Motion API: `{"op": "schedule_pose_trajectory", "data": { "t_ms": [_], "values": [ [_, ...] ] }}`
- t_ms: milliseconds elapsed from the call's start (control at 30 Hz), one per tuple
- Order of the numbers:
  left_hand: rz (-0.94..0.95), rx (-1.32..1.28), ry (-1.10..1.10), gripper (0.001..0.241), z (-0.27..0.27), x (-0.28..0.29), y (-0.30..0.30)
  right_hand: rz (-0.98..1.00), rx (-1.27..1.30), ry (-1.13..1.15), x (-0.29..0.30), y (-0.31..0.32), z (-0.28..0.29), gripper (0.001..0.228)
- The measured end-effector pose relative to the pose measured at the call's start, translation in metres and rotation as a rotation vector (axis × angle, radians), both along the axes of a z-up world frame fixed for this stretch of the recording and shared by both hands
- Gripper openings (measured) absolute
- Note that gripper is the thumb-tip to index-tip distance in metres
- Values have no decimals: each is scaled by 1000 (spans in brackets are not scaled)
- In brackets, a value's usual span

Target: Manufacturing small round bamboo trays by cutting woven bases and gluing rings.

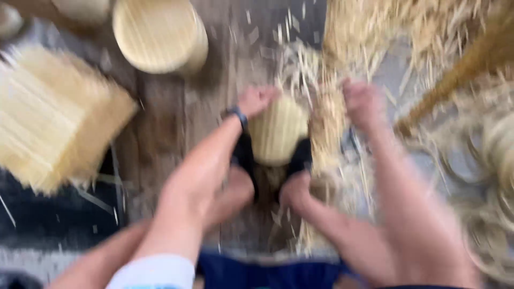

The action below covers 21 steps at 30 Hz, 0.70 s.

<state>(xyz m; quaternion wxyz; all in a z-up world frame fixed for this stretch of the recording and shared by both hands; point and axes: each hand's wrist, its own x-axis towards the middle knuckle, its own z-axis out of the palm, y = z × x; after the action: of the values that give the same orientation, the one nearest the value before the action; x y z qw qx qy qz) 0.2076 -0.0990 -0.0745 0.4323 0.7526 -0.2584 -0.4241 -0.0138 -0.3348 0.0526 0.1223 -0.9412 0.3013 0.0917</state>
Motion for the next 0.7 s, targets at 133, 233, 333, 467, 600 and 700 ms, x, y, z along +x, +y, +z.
{"op": "schedule_pose_trajectory", "data": {
  "t_ms": [133, 233, 333, 467, 600, 700],
  "values": [
    [-129, -162, -184, 60, 49, 3, 11, -109, 34, 41, -58, -25, 186, 34],
    [-141, -222, -387, 57, 162, -15, 13, -161, -59, 160, -115, -20, 224, 30],
    [-139, -265, -646, 37, 230, -54, 31, -360, 119, 179, -140, -7, 197, 28],
    [-333, -341, -1151, 33, 135, -98, 59, -416, 306, 89, -184, -18, 10, 37],
    [-371, -133, -1154, 49, 103, -133, 93, -249, 75, -73, -179, 6, -56, 49],
    [-248, -69, -956, 73, 117, -134, 76, -380, 78, -39, -180, 7, -79, 82]
  ]
}}
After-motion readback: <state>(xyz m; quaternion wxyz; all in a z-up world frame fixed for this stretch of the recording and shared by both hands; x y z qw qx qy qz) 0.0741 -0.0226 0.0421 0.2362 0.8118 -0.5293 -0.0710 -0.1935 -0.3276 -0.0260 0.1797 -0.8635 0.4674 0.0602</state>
